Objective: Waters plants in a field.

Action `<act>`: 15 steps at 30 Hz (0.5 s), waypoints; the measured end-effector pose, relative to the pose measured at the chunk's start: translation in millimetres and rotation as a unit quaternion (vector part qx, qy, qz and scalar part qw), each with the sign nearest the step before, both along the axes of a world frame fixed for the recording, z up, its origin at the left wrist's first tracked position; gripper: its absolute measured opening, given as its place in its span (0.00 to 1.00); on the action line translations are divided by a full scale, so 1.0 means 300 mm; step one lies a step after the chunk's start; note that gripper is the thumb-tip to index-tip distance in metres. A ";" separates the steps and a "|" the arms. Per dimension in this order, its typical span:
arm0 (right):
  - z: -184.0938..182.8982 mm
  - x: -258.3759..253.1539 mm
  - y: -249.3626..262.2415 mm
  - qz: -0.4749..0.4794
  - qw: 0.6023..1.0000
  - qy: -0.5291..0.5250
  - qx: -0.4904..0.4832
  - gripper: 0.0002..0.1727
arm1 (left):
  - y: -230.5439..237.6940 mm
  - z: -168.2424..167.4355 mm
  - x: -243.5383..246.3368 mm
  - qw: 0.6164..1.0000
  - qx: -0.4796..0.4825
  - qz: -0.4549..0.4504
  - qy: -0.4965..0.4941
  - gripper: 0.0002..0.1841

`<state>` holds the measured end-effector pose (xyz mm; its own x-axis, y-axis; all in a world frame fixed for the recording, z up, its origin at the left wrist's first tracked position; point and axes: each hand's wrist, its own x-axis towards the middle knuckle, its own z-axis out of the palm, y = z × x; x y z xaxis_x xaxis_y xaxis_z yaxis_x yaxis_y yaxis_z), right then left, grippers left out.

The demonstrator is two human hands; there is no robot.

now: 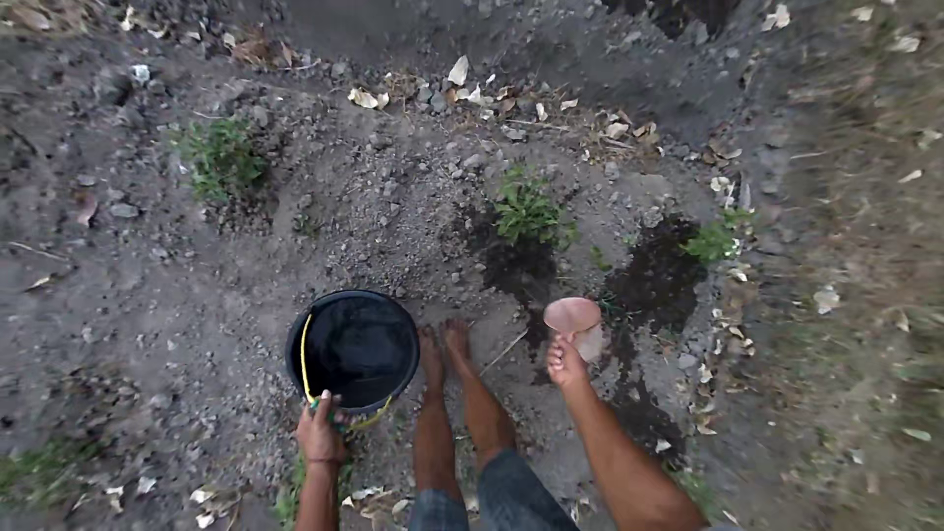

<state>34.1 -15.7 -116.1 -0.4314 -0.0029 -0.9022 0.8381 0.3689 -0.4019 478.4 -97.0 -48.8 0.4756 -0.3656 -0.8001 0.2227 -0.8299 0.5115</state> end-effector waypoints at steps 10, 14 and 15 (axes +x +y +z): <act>0.144 0.342 -0.302 0.855 0.502 -0.106 -0.078 0.20 | 0.041 -0.027 0.193 0.995 0.087 -0.020 -0.038 0.17; 0.026 0.756 -0.507 0.983 0.163 0.019 -0.076 0.33 | -0.003 -0.011 0.139 0.990 0.017 0.079 0.112 0.17; -0.010 0.852 -0.536 0.989 0.134 0.039 -0.055 0.33 | -0.012 -0.008 0.116 0.987 -0.001 0.091 0.131 0.16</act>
<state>289.7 -176.5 -119.3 0.5025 -0.1922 -0.8429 -0.8628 -0.1739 -0.4747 513.0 -100.7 -51.2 0.3100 -0.2940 -0.9041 0.4936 -0.7630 0.4174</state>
